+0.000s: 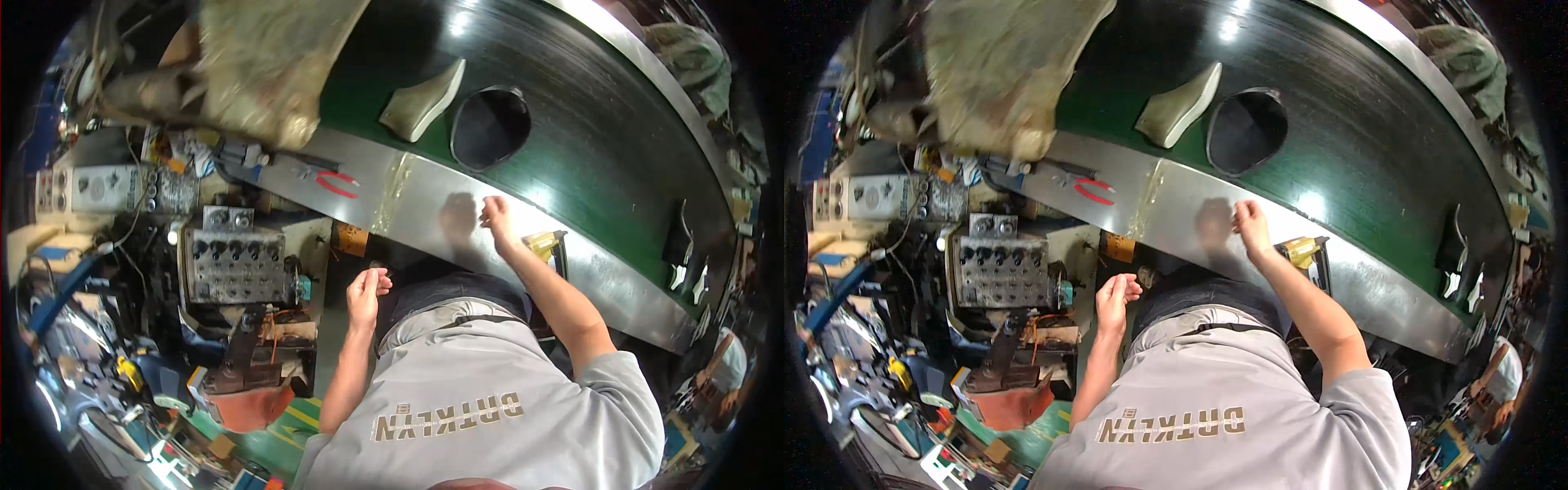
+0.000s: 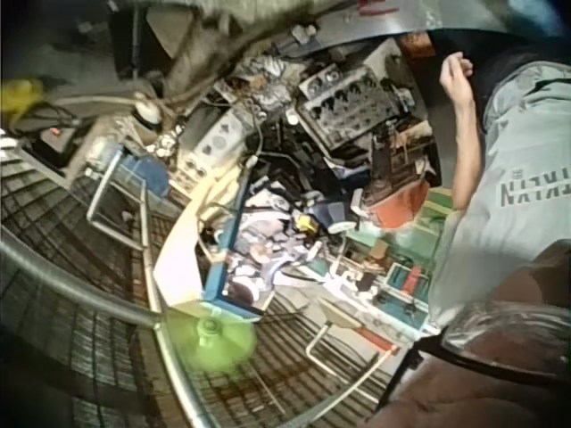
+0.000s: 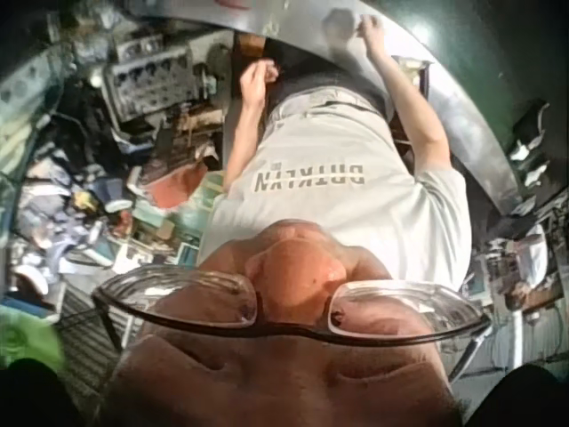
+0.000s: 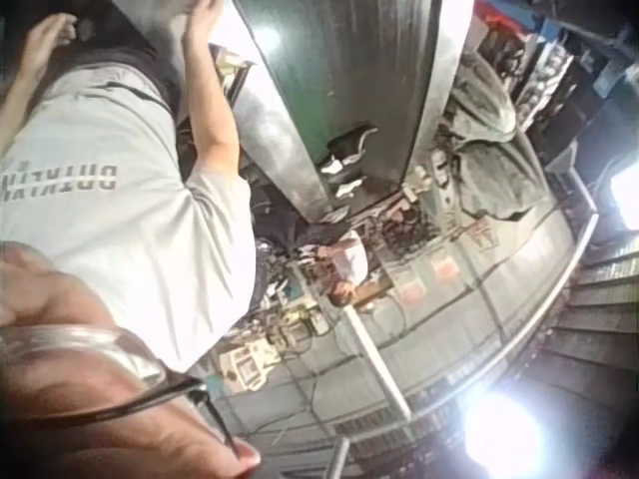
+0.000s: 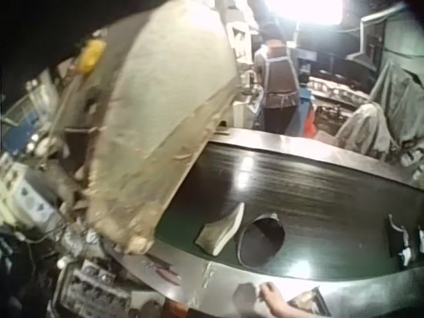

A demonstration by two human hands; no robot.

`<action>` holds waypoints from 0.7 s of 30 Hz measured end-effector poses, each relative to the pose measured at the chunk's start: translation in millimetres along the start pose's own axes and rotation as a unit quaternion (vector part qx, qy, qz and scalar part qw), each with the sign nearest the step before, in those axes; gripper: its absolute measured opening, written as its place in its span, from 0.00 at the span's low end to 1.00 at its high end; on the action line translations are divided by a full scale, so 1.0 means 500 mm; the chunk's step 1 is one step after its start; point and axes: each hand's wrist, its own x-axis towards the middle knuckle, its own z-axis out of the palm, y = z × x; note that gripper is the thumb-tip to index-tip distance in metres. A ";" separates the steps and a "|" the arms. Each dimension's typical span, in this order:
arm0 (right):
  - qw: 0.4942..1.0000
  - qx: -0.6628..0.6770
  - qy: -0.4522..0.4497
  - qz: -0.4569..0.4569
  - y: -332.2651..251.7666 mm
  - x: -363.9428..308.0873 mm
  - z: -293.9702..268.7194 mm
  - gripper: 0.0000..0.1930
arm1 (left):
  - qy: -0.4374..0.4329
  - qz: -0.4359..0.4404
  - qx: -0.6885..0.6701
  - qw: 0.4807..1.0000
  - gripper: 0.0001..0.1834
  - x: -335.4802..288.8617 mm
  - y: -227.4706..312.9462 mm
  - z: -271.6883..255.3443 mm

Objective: The person picks up black shoe uppers from a conveyor belt and places them onto a machine fixture. They operate the machine to process the shoes, then remove them and return them to the belt. This cycle is repeated for multiple shoes throughout the clip.

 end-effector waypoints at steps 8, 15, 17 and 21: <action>0.955 -0.116 0.248 -0.113 -0.096 0.288 -0.142 0.42 | -0.112 -0.007 -0.006 0.994 0.16 0.111 0.189 0.228; 0.990 -0.043 0.126 -0.050 -0.248 0.319 -0.074 0.35 | -0.236 -0.041 -0.081 0.967 0.19 0.231 0.271 0.396; 0.981 -0.068 0.121 -0.134 -0.274 0.248 -0.070 0.34 | -0.253 -0.060 -0.136 0.956 0.23 0.259 0.288 0.445; 0.927 -0.140 -0.034 -0.346 -0.273 0.075 -0.058 0.44 | -0.239 -0.127 -0.330 0.904 0.30 0.274 0.369 0.500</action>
